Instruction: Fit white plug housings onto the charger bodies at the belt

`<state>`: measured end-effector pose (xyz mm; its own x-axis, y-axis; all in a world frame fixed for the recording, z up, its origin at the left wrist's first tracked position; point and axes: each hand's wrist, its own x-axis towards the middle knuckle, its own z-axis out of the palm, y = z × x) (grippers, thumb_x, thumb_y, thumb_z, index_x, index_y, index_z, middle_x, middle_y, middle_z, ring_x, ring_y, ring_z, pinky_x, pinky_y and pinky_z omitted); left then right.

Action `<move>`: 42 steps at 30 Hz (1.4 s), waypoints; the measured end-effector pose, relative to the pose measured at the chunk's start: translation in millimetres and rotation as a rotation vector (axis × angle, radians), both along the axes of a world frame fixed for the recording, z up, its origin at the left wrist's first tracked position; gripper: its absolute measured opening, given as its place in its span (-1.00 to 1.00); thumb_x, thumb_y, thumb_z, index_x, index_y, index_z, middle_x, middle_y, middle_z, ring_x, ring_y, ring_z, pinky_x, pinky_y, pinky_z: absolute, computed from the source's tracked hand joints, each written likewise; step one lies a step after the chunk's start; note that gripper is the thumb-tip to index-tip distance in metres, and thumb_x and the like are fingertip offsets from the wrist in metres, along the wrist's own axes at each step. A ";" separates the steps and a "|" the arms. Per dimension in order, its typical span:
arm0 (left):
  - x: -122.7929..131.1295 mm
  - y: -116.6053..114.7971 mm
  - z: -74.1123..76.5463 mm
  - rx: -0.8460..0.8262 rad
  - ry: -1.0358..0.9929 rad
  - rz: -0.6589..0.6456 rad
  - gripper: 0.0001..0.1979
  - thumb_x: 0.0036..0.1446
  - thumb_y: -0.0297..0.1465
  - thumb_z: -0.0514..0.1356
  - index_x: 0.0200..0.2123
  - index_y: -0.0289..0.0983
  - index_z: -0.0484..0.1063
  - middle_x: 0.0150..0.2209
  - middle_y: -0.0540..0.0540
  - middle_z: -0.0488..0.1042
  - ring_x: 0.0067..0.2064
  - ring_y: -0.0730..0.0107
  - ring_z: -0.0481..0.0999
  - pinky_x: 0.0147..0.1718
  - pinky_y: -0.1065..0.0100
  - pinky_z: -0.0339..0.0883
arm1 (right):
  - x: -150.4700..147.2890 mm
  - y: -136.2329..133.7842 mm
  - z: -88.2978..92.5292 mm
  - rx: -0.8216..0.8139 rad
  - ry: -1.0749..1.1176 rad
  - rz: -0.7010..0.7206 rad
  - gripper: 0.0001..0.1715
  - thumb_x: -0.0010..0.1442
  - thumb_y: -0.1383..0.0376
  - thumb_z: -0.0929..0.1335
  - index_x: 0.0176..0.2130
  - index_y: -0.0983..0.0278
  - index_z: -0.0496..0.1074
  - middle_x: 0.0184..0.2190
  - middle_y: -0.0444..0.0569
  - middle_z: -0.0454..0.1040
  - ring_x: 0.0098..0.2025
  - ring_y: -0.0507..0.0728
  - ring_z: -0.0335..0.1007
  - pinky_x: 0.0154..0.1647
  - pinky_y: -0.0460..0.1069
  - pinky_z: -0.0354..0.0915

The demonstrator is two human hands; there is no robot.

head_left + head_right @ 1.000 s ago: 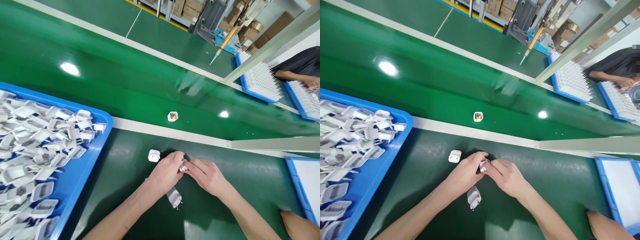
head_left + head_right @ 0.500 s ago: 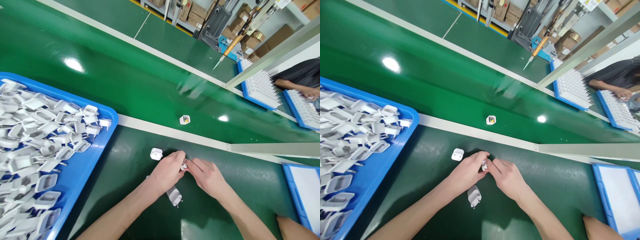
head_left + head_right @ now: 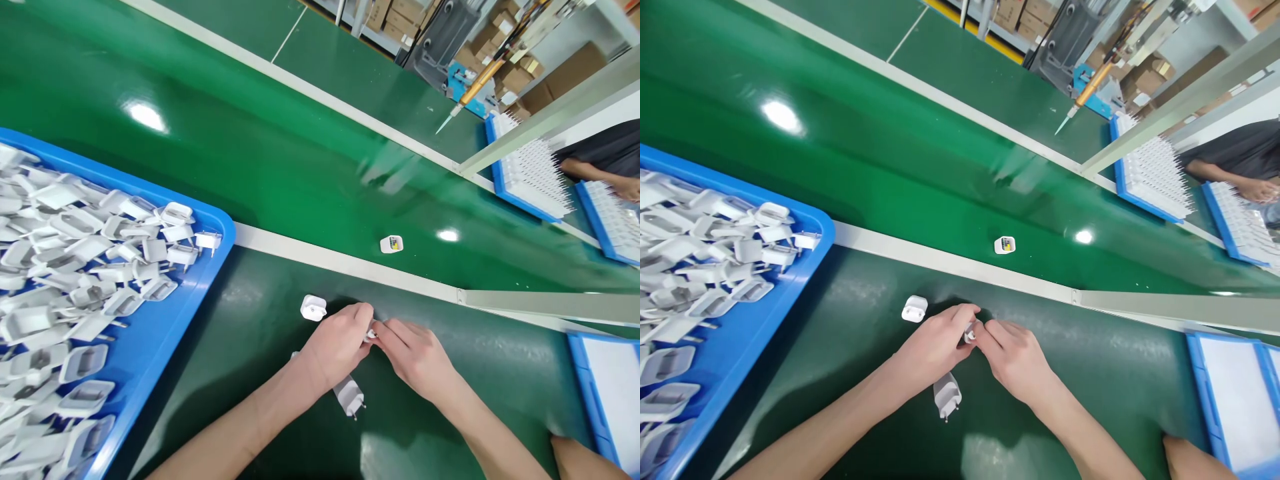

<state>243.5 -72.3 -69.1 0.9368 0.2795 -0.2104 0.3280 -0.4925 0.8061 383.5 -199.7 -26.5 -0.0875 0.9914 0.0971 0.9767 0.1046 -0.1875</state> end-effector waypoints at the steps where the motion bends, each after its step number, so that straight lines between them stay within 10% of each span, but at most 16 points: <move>1: 0.2 0.1 0.5 0.000 0.001 -0.002 -0.66 0.16 -0.58 0.17 0.01 -0.25 0.28 0.02 -0.17 0.49 0.01 0.15 0.54 -0.06 0.24 0.43 | 0.0 0.0 -1.1 0.003 0.011 -0.002 -0.72 0.41 0.49 0.20 -0.11 0.26 0.46 -0.45 -0.06 0.37 -0.48 0.12 0.29 -0.46 0.03 0.21; 10: 0.7 1.3 3.1 0.037 0.016 0.015 -0.71 0.19 -0.53 0.20 -0.02 -0.25 0.30 -0.01 -0.14 0.50 -0.02 0.16 0.54 -0.11 0.27 0.42 | 4.4 -7.7 -25.5 0.072 0.167 -0.043 -0.83 0.47 0.31 0.24 -0.12 0.28 0.41 -0.42 -0.07 0.44 -0.46 0.08 0.31 -0.43 -0.01 0.22; 16: -1.5 0.2 12.6 0.183 -0.073 -0.026 -0.85 0.22 -0.51 0.19 -0.14 -0.26 0.35 -0.07 -0.11 0.46 -0.03 0.18 0.49 -0.06 0.24 0.41 | 88.4 9.8 -17.0 0.242 0.342 -0.527 -0.33 0.34 -0.10 0.33 0.18 0.30 0.19 -0.10 0.12 0.35 -0.32 0.16 0.39 -0.37 0.06 0.38; 20: -0.8 -3.4 27.3 0.403 -0.002 -0.073 -0.88 0.22 -0.47 0.20 -0.16 -0.33 0.40 -0.09 -0.25 0.44 -0.02 -0.01 0.47 -0.04 0.05 0.41 | 128.7 36.1 -29.8 0.052 0.266 -0.561 -0.34 0.23 -0.07 0.41 0.16 0.24 0.33 0.00 0.13 0.34 -0.27 0.17 0.42 -0.15 0.15 0.41; 26: 43.7 -32.6 30.3 0.336 0.068 -0.269 -0.67 0.13 -0.42 0.30 -0.03 -0.31 0.40 -0.16 -0.26 0.56 -0.14 0.04 0.60 -0.26 0.19 0.45 | 104.2 61.7 -36.8 0.013 0.375 -0.451 -0.55 0.31 -0.04 0.35 -0.03 0.25 0.34 -0.23 0.01 0.47 -0.42 0.13 0.39 -0.27 0.09 0.42; 31: 80.5 -54.1 33.2 0.254 0.111 -0.330 -0.55 0.19 -0.29 0.34 0.12 -0.18 0.39 -0.06 -0.31 0.58 -0.01 0.09 0.61 -0.31 0.23 0.40 | 51.0 79.1 9.1 -0.089 0.662 -0.207 -0.57 0.35 -0.02 0.35 0.04 0.20 0.30 -0.12 0.02 0.51 -0.17 0.18 0.51 -0.18 0.08 0.49; 37: -41.5 -28.1 89.0 0.093 -0.136 -0.326 -0.68 0.38 -0.08 0.07 -0.05 -0.13 0.48 -0.10 -0.20 0.60 -0.05 0.09 0.60 -0.27 0.16 0.46 | -16.7 93.5 78.5 -0.057 0.612 0.118 -0.75 0.39 0.15 0.36 0.04 0.12 0.44 0.02 0.11 0.44 -0.18 0.22 0.46 -0.27 0.08 0.47; 42: -159.6 -9.7 107.1 0.103 -0.011 0.621 -0.61 0.42 -0.13 -0.02 0.23 0.04 0.31 0.09 0.02 0.52 0.11 0.21 0.49 0.08 0.25 0.41 | -80.3 112.4 79.6 -0.202 0.599 0.294 -0.76 0.37 0.28 0.35 0.04 0.09 0.38 -0.09 -0.01 0.45 -0.35 0.11 0.46 -0.40 0.00 0.43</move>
<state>83.9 -82.0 38.1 0.5954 0.7903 -0.1448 0.5700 -0.2885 0.7693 303.2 -87.3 53.1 -0.3440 0.9385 0.0288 0.6352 0.2551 -0.7290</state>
